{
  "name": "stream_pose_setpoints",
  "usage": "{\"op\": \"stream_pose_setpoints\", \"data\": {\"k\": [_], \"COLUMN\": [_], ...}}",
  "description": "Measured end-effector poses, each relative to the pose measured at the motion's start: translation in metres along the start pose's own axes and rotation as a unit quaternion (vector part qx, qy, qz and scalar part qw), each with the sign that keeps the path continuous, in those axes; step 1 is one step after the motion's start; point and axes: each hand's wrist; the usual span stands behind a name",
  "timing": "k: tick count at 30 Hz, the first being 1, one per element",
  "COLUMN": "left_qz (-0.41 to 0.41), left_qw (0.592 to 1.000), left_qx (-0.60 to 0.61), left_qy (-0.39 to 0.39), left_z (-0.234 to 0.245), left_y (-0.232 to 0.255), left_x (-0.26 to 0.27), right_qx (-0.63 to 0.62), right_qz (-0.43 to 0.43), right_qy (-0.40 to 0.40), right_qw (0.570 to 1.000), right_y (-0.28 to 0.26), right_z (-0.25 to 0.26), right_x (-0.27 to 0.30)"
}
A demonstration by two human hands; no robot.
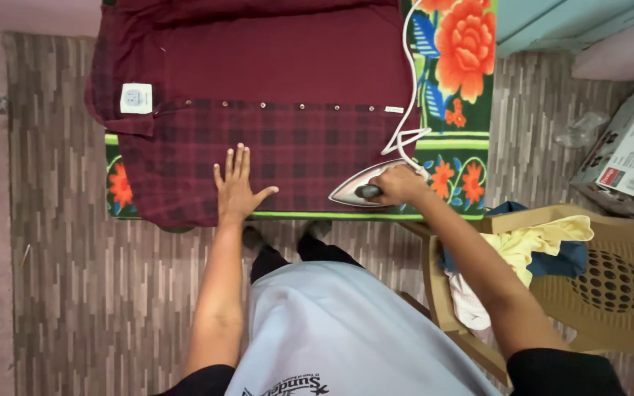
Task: The person irons a maroon plaid shirt laid out on a floral-patterned ironing board. They smooth the fabric with one hand while moving the iron with the other, then fold the shirt in half and continue ironing the folded surface.
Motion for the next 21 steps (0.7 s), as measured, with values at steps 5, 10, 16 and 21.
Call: {"op": "stream_pose_setpoints", "data": {"k": [5, 10, 16, 21], "left_qz": [0.015, 0.021, 0.027, 0.050], "left_qw": [1.000, 0.999, 0.998, 0.996], "left_qx": [-0.006, 0.019, 0.005, 0.036], "left_qy": [0.021, 0.034, 0.057, 0.061], "left_z": [-0.003, -0.008, -0.017, -0.007], "left_y": [-0.029, -0.050, -0.074, -0.099], "left_x": [0.008, 0.022, 0.030, 0.038], "right_qx": [-0.022, -0.016, -0.010, -0.045], "right_qz": [-0.018, -0.010, 0.010, -0.018], "right_qy": [0.039, 0.063, 0.028, 0.133], "right_qw": [0.999, 0.998, 1.000, 0.990], "right_y": [0.009, -0.014, -0.093, -0.135], "right_z": [0.002, -0.004, -0.012, -0.019], "right_x": [0.012, -0.012, -0.075, -0.118]}}
Point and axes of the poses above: each hand's wrist, its own x-axis away from the middle knuckle, its own z-axis out of the back of the hand, y = z × x, and after that the axes turned 7 degrees about -x, right-handed
